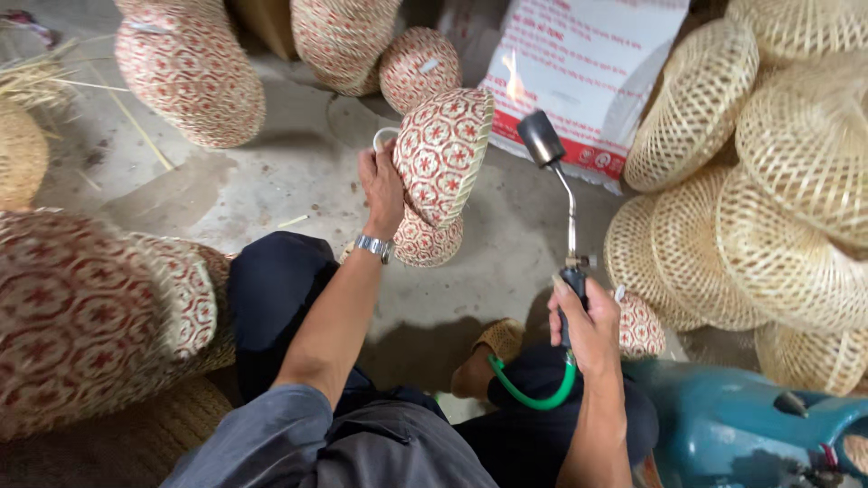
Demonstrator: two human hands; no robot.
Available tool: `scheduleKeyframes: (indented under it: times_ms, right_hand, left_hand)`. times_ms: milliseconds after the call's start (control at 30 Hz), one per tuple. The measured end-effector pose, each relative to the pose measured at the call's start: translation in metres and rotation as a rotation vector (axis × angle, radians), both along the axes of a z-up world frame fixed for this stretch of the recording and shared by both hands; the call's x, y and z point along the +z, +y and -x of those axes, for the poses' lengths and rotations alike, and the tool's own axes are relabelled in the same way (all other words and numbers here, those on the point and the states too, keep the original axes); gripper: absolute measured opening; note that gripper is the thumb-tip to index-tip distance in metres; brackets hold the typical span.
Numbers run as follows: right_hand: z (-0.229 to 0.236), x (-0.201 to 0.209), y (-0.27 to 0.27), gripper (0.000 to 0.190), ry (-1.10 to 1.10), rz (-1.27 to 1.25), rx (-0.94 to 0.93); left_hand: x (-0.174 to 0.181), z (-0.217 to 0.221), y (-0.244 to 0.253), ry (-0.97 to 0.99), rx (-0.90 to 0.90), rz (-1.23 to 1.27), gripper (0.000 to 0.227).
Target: The person sits on the floor and uses a handheld blowtorch to apply flame to the surface of woven baskets. They pick up individual baskets, rotate them to expose different areas to the flame, and then place them back into a stack. The process is repeated for multiple baskets.
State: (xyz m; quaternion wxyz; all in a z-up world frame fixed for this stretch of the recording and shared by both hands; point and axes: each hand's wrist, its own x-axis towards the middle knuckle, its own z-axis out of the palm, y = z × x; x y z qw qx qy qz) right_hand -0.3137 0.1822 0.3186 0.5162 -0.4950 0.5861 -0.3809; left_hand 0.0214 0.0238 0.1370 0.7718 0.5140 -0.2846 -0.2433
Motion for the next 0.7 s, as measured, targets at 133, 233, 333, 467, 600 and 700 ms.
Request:
scheduleKeyframes:
  times_ms: [133,233,333,467,600,700]
  right_hand:
    - [0.004,0.009,0.015,0.017,0.043,0.048,0.132]
    - [-0.003,0.015,0.021,0.020,0.126,-0.015,0.182]
    - [-0.009,0.022,0.023,0.022,0.254,0.006,0.101]
    - [-0.003,0.034,0.027,0.022,0.184,0.018,0.203]
    - [0.000,0.037,0.021,0.024,0.166,-0.005,0.205]
    - [0.004,0.042,0.015,0.023,0.137,-0.007,0.214]
  left_hand:
    - [0.042,-0.034,-0.015,-0.303,0.141,-0.081,0.027]
    - [0.070,-0.058,-0.022,-0.470,0.191,-0.065,0.026]
    - [0.093,-0.082,-0.026,-0.564,0.153,-0.035,0.026]
    - [0.119,-0.118,-0.020,-0.614,-0.074,0.129,0.024]
    - [0.125,-0.133,-0.007,-0.555,-0.228,0.108,0.024]
    - [0.125,-0.134,-0.001,-0.184,-0.459,0.174,0.023]
